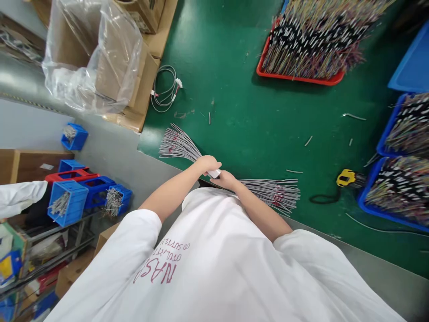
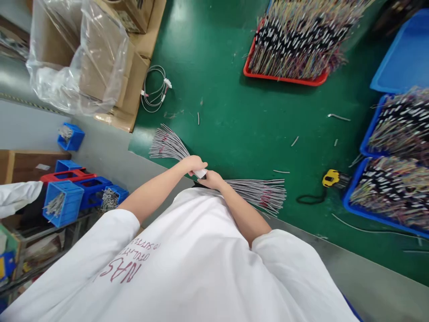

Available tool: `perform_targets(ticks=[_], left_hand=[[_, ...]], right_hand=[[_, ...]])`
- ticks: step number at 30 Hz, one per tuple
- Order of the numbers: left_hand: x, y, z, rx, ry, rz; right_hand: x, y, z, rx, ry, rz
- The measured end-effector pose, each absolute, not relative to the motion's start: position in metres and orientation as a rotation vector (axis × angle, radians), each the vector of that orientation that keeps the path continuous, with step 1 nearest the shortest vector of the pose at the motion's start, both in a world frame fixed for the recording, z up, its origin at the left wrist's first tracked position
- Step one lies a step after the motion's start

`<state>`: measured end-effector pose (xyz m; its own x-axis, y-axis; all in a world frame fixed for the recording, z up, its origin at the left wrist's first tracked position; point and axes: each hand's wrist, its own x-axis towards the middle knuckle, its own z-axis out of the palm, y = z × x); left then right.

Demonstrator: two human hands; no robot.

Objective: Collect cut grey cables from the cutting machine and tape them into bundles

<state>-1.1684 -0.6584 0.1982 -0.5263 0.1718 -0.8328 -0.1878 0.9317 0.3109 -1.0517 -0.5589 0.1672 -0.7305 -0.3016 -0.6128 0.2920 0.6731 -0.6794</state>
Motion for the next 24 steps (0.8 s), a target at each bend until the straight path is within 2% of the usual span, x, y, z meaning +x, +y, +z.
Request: perform_targets(ticks=[4, 7, 24], left_hand=[[-1.176, -0.647, 0.2, 0.091, 2.02, 0.166], [-1.189, -0.641, 0.201, 0.13, 1.984, 0.083], [-1.179, -0.639, 0.174, 0.536, 2.358, 0.048]], right_hand=[[-1.053, -0.549, 0.162, 0.021, 2.101, -1.088], [-1.05, -0.553, 0.162, 0.053, 2.134, -1.041], [-1.047, -0.576, 0.185, 0.348, 2.318, -0.776]])
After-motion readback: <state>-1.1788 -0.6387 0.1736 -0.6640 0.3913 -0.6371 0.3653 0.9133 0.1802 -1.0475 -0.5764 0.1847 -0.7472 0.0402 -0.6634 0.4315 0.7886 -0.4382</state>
